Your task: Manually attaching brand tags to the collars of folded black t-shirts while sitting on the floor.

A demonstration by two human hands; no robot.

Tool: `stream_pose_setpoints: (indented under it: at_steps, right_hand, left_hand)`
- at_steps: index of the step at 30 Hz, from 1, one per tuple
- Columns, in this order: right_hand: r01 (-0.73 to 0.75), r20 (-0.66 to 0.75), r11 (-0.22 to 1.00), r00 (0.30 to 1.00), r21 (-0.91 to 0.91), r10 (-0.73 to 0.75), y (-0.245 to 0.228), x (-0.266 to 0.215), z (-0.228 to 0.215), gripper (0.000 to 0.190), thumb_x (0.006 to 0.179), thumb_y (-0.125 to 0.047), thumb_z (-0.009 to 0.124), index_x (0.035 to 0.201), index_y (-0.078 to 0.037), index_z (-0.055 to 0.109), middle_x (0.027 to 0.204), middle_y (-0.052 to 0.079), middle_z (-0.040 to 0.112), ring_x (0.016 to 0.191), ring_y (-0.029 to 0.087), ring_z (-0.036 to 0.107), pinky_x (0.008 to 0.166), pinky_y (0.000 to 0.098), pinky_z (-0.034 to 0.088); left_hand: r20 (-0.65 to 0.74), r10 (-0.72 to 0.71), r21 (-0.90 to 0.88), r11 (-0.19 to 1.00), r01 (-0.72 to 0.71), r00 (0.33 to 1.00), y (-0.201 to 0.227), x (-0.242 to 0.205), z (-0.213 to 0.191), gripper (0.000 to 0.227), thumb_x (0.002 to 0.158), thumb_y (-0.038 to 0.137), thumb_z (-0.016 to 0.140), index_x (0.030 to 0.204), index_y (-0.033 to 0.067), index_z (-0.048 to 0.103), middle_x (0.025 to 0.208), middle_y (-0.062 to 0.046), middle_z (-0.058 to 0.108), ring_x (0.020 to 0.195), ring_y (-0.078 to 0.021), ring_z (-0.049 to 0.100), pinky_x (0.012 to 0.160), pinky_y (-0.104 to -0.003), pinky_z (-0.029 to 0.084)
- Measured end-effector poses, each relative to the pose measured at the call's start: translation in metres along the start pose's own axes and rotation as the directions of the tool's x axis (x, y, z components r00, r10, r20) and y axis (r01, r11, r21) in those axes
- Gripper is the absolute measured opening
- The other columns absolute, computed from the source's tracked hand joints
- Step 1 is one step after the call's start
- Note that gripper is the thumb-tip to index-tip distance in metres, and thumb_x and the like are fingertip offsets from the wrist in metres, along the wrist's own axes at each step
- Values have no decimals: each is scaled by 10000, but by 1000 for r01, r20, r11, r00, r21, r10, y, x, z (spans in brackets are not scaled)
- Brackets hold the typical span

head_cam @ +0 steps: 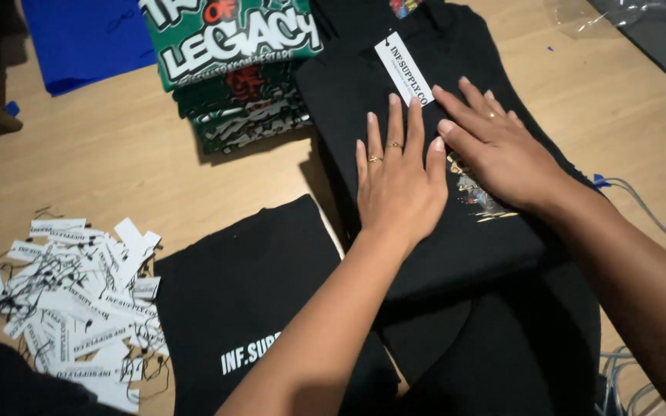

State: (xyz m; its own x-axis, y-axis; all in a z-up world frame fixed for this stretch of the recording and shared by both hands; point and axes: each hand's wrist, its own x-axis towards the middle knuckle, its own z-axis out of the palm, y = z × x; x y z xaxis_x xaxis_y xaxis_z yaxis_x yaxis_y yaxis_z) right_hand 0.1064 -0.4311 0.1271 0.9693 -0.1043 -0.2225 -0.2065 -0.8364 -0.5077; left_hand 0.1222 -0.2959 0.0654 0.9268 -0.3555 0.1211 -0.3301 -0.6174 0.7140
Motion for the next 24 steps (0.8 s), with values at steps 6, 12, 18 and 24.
stream_pose_setpoints:
  at_steps: [6, 12, 18, 24]
  right_hand:
    - [-17, 28, 1000, 999, -4, 17, 24, 7, -5, 672, 990, -495, 238, 1645, -397, 130, 1761, 0, 25, 1616, 244, 3, 1210, 537, 44]
    - [-73, -40, 993, 996, 98, 77, 12, 0, -4, 641, 989, -447, 379, 1619, -390, 279, 1742, 22, 128, 1606, 210, 82, 1228, 395, 97]
    - [-62, -219, 995, 975, -75, 44, 5, -36, 0, 597, 984, -468, 473, 1515, -200, 534, 1603, 102, 438, 1468, 288, 396, 1138, 447, 295]
    - [455, -360, 857, 778, -243, -515, -53, -74, 33, 331, 995, -172, 590, 1270, -31, 707, 1288, 192, 709, 1219, 361, 629, 1045, 460, 431]
  left_hand:
    - [38, -20, 113, 994, 16, 999, 12, 12, 15, 655, 1039, 448, 209, 1638, 194, 130, 1732, -16, 27, 1596, -309, -13, 1257, -503, 6]
    - [162, -40, 68, 997, 30, 986, 10, 11, 0, 681, 1037, 467, 184, 1641, 181, 54, 1736, -46, -40, 1591, -338, -83, 1244, -533, -23]
    - [195, 88, -59, 995, -78, 977, -2, -22, -24, 629, 1057, 400, 250, 1629, 154, 164, 1720, -74, 190, 1583, -391, 76, 1210, -572, 97]
    - [-116, 145, -87, 984, -156, 983, -59, -96, -55, 541, 1087, 310, 319, 1555, 41, 346, 1572, -181, 481, 1474, -470, 376, 1181, -502, 298]
